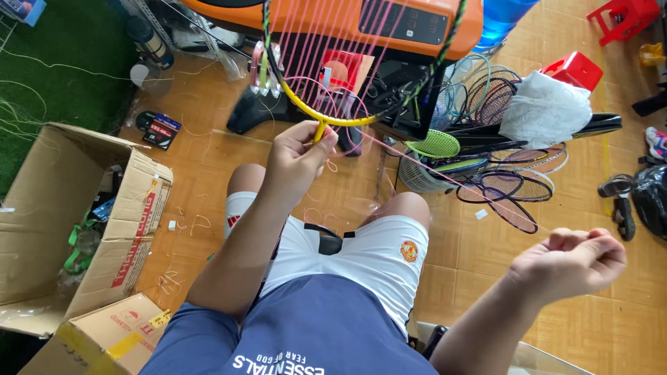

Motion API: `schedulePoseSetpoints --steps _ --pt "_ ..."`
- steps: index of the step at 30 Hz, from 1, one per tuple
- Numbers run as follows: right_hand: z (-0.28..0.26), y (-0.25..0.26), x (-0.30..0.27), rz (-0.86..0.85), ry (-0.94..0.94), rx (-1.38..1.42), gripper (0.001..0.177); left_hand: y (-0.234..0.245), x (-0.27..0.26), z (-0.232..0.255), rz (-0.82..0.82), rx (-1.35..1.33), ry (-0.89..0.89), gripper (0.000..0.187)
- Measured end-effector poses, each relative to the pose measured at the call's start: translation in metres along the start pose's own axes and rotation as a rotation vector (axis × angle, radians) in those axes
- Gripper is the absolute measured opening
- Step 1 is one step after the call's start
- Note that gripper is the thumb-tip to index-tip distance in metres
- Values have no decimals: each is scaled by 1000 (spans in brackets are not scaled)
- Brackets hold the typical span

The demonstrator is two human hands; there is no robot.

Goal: The person strings a badminton racket by hand, weaving and pulling the string through the grommets across the racket frame.

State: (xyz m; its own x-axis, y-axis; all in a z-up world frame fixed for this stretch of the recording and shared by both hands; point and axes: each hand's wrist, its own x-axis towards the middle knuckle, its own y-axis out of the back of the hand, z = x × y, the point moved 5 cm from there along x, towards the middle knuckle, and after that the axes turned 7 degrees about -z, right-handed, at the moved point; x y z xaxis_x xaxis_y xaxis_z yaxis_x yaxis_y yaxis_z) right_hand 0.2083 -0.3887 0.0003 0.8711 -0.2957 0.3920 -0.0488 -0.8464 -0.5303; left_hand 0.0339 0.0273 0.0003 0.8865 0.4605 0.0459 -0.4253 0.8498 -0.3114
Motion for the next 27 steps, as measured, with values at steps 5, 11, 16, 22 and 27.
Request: schedulePoseSetpoints --steps 5,11,16,22,27 --pt "-2 -54 -33 -260 -147 -10 8 -16 -1 -10 -62 -42 0 14" --pt "7 -167 -115 -738 -364 -408 6 -41 -5 -14 -183 -19 -89 16" --pt "25 -204 -122 -727 -586 -351 7 -46 -16 -8 -227 -16 -85 18" --pt "27 -207 -126 -773 -748 -140 7 -42 -18 -5 -226 -13 -65 15" --pt "22 -184 -116 -831 -552 -350 7 -31 -11 -8 -180 -49 -7 13"
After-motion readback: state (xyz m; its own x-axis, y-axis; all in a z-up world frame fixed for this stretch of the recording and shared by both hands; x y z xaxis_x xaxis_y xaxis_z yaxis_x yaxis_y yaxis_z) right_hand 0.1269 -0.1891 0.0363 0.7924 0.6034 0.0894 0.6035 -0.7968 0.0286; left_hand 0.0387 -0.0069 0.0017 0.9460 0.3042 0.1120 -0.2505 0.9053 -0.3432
